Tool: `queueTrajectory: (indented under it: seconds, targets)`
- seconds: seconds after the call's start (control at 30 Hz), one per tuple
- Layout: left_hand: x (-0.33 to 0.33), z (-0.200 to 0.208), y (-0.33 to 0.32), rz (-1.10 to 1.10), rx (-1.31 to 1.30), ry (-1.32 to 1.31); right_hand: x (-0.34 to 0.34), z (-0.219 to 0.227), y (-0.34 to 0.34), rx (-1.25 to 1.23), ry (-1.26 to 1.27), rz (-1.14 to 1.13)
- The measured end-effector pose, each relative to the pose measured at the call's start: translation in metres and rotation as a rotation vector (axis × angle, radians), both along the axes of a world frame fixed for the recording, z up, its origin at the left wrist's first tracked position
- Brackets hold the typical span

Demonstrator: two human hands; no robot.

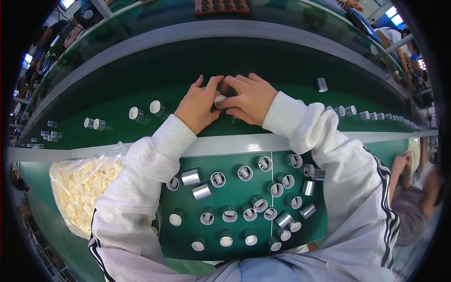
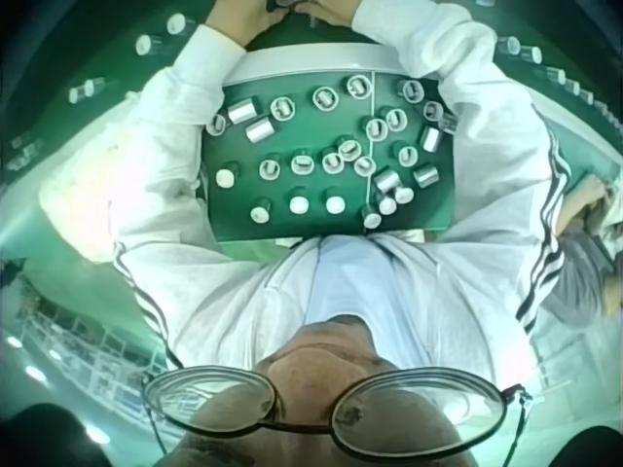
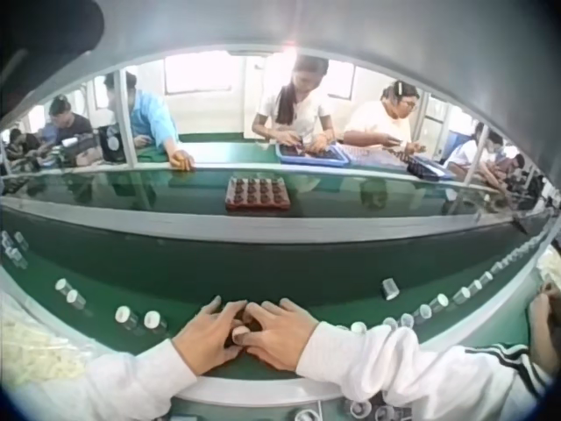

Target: Assembling small white plastic components into metal housings on a production line.

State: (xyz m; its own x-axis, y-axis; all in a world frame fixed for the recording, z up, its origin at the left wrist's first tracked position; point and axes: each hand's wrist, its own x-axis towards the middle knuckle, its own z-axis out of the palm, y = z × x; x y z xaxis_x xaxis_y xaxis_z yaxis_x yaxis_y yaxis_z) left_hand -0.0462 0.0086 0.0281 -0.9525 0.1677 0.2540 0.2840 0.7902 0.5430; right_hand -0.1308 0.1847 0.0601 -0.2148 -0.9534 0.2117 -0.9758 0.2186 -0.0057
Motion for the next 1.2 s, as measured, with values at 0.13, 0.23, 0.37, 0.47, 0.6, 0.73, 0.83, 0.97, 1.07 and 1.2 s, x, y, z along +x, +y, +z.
queueTrajectory:
  seconds: [0.13, 0.23, 0.37, 0.47, 0.6, 0.73, 0.83, 0.97, 1.07, 1.2]
  targets:
    - [0.006, 0.003, -0.006, 0.027, 0.045, 0.053, 0.005, 0.005, -0.006, -0.039, -0.108, -0.027]
    - [0.014, 0.021, -0.013, 0.153, 0.093, 0.016, 0.008, 0.016, 0.0, 0.03, -0.251, -0.029]
    - [0.037, 0.067, -0.025, 0.155, 0.228, 0.178, 0.007, -0.001, 0.002, 0.204, -0.242, 0.094]
    - [0.091, 0.112, -0.02, 0.14, 0.638, -0.042, 0.01, 0.063, 0.01, -0.202, -0.504, -0.013]
    - [0.178, 0.142, 0.024, 0.088, 1.145, -0.342, 0.061, 0.156, 0.083, -0.556, -1.255, -0.114]
    - [0.242, 0.128, 0.083, 0.153, 1.232, -0.264, 0.176, 0.133, 0.096, -0.427, -1.479, -0.213]
    - [0.256, 0.121, 0.125, 0.189, 1.085, -0.064, 0.216, 0.138, 0.109, -0.387, -1.368, -0.231]
    - [0.276, 0.116, 0.15, 0.201, 0.871, 0.117, 0.241, 0.125, 0.109, -0.572, -1.451, -0.214]
    - [0.283, 0.122, 0.161, 0.243, 0.766, 0.154, 0.248, 0.122, 0.117, -0.586, -1.38, -0.175]
    - [0.288, 0.127, 0.172, 0.261, 0.503, 0.306, 0.261, 0.122, 0.123, -0.674, -1.351, -0.138]
